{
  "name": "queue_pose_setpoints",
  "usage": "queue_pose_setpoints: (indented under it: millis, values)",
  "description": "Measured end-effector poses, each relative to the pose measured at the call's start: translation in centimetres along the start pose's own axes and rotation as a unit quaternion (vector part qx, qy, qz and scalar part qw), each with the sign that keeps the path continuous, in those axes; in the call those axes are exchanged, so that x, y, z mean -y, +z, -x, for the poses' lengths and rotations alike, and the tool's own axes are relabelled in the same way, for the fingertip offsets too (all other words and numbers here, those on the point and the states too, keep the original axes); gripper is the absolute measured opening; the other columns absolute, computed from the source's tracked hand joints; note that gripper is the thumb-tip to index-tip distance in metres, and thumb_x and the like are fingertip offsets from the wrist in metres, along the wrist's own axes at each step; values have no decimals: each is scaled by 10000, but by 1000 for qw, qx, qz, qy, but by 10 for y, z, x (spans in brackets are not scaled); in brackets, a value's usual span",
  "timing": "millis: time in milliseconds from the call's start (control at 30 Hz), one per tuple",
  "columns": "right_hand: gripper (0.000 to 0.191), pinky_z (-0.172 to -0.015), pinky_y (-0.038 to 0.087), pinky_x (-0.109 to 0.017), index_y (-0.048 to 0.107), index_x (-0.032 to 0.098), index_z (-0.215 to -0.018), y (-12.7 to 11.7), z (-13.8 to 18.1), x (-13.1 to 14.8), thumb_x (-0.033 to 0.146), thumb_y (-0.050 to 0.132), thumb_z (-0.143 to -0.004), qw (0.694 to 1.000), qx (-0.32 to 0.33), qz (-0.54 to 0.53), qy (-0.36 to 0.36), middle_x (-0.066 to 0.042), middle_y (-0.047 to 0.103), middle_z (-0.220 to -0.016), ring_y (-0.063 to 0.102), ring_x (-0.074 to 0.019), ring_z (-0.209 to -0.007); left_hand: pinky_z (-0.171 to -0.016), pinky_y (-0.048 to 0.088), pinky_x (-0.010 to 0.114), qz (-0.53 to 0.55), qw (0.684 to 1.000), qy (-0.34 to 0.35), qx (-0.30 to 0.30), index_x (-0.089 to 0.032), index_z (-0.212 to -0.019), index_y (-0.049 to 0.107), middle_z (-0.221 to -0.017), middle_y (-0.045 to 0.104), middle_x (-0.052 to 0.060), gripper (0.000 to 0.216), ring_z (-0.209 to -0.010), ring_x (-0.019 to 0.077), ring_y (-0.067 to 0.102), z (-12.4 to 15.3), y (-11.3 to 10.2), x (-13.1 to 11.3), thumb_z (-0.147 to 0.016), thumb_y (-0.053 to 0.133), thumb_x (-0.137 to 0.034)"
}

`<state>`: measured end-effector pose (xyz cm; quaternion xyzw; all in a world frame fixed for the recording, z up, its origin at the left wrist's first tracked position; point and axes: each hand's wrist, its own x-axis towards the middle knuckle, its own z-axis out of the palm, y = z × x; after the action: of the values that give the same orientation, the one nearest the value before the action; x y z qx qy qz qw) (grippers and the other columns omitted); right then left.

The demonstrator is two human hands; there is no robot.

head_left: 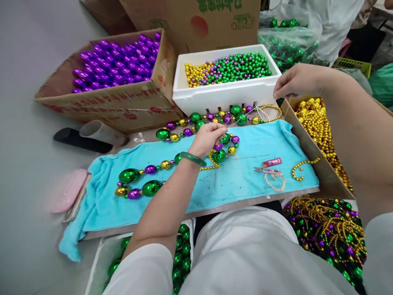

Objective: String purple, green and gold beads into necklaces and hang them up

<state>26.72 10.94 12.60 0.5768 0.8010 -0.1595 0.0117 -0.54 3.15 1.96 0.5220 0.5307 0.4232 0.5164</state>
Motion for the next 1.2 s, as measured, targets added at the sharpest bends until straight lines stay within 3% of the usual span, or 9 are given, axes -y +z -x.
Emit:
queue_pose_setpoints:
  millis: [100, 167, 333, 467, 600, 833, 1000, 1133, 1200]
  values:
    - [477, -740, 362, -334, 625, -62, -1097, 28, 14, -14, 325, 420, -907, 985, -137, 81, 67, -206, 593, -1146, 532, -231, -1020, -440, 274, 193, -55, 998, -24, -9, -150, -591, 633, -508, 506, -26, 122, -458, 53, 387, 1, 19, 14, -712, 642, -141]
    - [359, -780, 375, -339, 624, 24, -1137, 62, 30, -13, 226, 509, -863, 976, -176, 111, 65, -213, 550, -1219, 511, -269, -1086, -450, 276, 199, -79, 996, -36, -11, -151, -573, 632, -491, 495, -33, 134, -452, 55, 382, 2, 28, 22, -706, 643, -145]
    - [235, -749, 421, -310, 672, 176, -1004, 153, 71, -8, 161, 542, -809, 999, 22, 38, -13, -98, 627, -1046, 573, -229, -957, -454, 274, 204, -113, 992, -52, 2, -154, -586, 632, -496, 493, -38, 116, -442, 56, 381, 0, 30, 28, -691, 669, -187]
    - [235, -750, 417, -309, 662, 152, -976, 194, 94, -9, 153, 462, -853, 1000, 15, 14, -17, -114, 633, -977, 570, -234, -958, -429, 251, 204, -108, 990, -92, 18, -152, -634, 639, -516, 519, -21, 77, -449, 69, 403, 1, 24, 25, -695, 661, -195]
    - [249, -754, 414, -291, 649, 176, -1011, 211, 107, 0, 221, 427, -909, 999, -10, -33, -29, -95, 638, -1004, 568, -211, -960, -419, 244, 194, -99, 989, -104, 21, -145, -635, 633, -564, 560, -2, 84, -461, 63, 409, 4, 23, 23, -694, 656, -201]
    - [200, -772, 397, -343, 638, 157, -954, 222, 112, 12, 282, 501, -879, 998, -27, 23, -57, -120, 634, -969, 541, -268, -943, -413, 263, 186, -37, 992, -114, 26, -132, -650, 647, -563, 563, -1, 118, -453, 51, 407, 9, 15, 24, -654, 703, -236]
    - [195, -753, 395, -357, 627, 144, -914, 236, 112, 11, 214, 446, -892, 997, -36, 21, -61, -138, 632, -936, 555, -272, -912, -403, 275, 183, 8, 990, -134, 37, -120, -663, 650, -604, 565, 6, 157, -481, 49, 417, 7, 5, 23, -634, 734, -250]
    - [182, -768, 413, -362, 578, 147, -878, 237, 114, 4, 249, 430, -908, 980, -125, -151, -29, -134, 630, -919, 568, -249, -882, -405, 281, 182, 23, 989, -143, 37, -114, -692, 658, -633, 576, 15, 185, -503, 53, 430, 7, -1, 19, -625, 756, -257]
    - [175, -696, 436, -322, 527, 172, -874, 231, 115, 5, 309, 425, -914, 931, -160, -328, 7, -100, 640, -878, 585, -201, -791, -408, 283, 185, 26, 989, -139, 35, -115, -696, 657, -647, 589, 20, 192, -504, 54, 435, 8, -3, 17, -626, 757, -263]
